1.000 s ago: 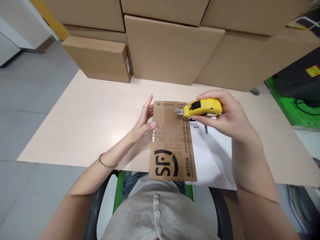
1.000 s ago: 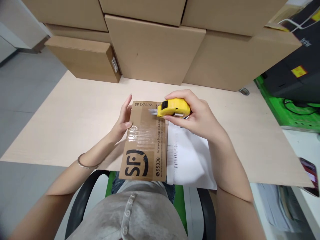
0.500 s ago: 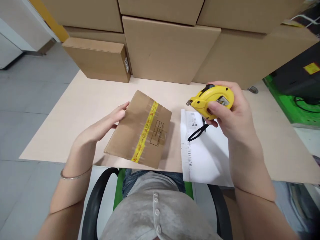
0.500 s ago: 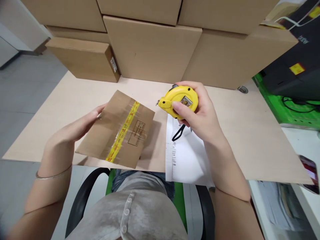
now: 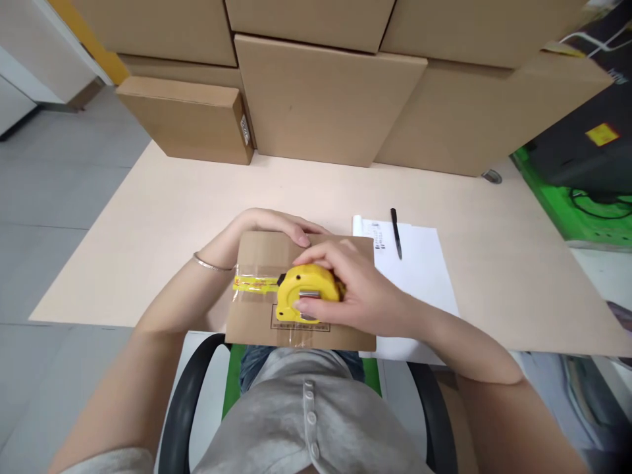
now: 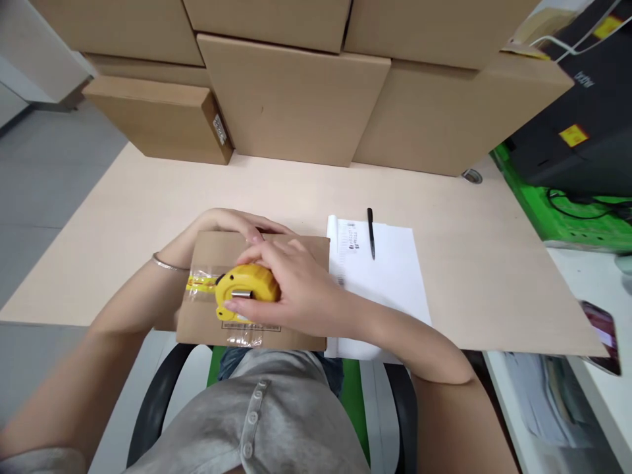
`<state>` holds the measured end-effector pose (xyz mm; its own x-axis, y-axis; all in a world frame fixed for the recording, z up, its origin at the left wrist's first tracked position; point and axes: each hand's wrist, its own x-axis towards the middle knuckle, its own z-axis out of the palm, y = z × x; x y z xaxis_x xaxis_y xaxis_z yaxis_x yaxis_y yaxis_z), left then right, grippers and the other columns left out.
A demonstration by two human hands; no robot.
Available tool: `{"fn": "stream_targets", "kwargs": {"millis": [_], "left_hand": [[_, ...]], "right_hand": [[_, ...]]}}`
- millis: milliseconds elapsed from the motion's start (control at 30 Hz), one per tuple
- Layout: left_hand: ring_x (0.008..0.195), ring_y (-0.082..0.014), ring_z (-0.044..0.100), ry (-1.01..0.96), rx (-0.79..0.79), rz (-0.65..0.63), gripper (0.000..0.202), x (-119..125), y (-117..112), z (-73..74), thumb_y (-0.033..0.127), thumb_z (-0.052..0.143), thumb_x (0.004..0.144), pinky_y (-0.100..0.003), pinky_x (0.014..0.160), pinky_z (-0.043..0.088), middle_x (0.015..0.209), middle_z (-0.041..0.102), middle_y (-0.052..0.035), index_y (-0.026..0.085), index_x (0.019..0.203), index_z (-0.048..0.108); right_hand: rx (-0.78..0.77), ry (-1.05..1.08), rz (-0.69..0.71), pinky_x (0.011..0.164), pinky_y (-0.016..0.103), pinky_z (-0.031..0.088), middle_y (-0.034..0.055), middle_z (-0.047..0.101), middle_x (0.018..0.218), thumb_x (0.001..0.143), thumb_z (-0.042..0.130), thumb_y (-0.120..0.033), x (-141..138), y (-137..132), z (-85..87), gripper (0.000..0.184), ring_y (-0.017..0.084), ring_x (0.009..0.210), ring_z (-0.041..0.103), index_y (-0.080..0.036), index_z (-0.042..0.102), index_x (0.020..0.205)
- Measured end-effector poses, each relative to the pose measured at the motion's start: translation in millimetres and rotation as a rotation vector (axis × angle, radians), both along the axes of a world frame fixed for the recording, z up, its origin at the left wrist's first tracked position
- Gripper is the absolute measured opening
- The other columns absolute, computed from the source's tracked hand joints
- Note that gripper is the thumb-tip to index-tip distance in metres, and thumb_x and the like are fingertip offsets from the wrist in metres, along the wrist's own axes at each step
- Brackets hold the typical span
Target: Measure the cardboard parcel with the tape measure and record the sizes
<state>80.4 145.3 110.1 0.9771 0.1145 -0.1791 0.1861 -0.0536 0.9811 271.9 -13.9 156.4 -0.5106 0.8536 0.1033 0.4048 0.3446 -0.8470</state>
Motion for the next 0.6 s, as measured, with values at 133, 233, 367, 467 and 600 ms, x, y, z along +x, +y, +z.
{"fn": "stream_targets", "kwargs": {"millis": [133,233,367,467,600], "left_hand": [[0.13,-0.0341,0.069,0.129,0.076,-0.119,0.057,22,25,-23.2,0.054,0.082,0.075,-0.041,0.112,0.054,0.132,0.078,-0.0009,0.028,0.125,0.079],[0.13,-0.0329,0.068,0.098,0.071,-0.154,0.057,25,31,-38.2,0.059,0.078,0.078,-0.042,0.116,0.049,0.129,0.079,-0.0011,0.026,0.124,0.079],[0.13,-0.0307,0.068,0.088,-0.015,-0.085,0.055,18,29,-50.8,0.054,0.08,0.08,-0.041,0.115,0.05,0.128,0.079,-0.0014,0.029,0.128,0.077],[0.134,-0.0295,0.065,0.135,-0.188,-0.103,0.062,14,26,-53.4,0.049,0.075,0.085,-0.037,0.112,0.052,0.139,0.074,-0.0033,0.028,0.143,0.068],[0.138,-0.0289,0.062,0.135,-0.283,-0.124,0.066,16,21,-51.0,0.045,0.073,0.087,-0.032,0.11,0.051,0.144,0.071,-0.0028,0.026,0.149,0.062]], "right_hand": [[0.233,-0.184,-0.049,0.105,0.057,0.044,0.0077,0.076,0.11,0.095,0.065,-0.05,-7,6,-33.1,0.029,0.032,0.113,0.065,-0.026,0.067,0.111],[0.352,-0.304,-0.116,0.107,0.059,0.04,0.0141,0.075,0.116,0.099,0.059,-0.051,-5,7,-46.7,0.034,0.035,0.118,0.061,-0.021,0.07,0.112],[0.403,-0.19,-0.23,0.1,0.052,0.048,0.0155,0.07,0.126,0.101,0.052,-0.061,21,16,-50.8,0.046,0.032,0.116,0.063,-0.022,0.064,0.122],[0.237,-0.217,-0.585,0.075,0.041,0.05,0.0099,0.071,0.094,0.102,0.04,-0.069,68,34,-56.2,0.049,0.027,0.084,0.066,-0.024,0.06,0.099],[-0.159,-0.803,-0.85,0.077,0.047,0.044,0.0158,0.067,0.075,0.097,0.045,-0.064,134,58,-80.4,0.048,0.038,0.087,0.067,-0.024,0.054,0.072]]}}
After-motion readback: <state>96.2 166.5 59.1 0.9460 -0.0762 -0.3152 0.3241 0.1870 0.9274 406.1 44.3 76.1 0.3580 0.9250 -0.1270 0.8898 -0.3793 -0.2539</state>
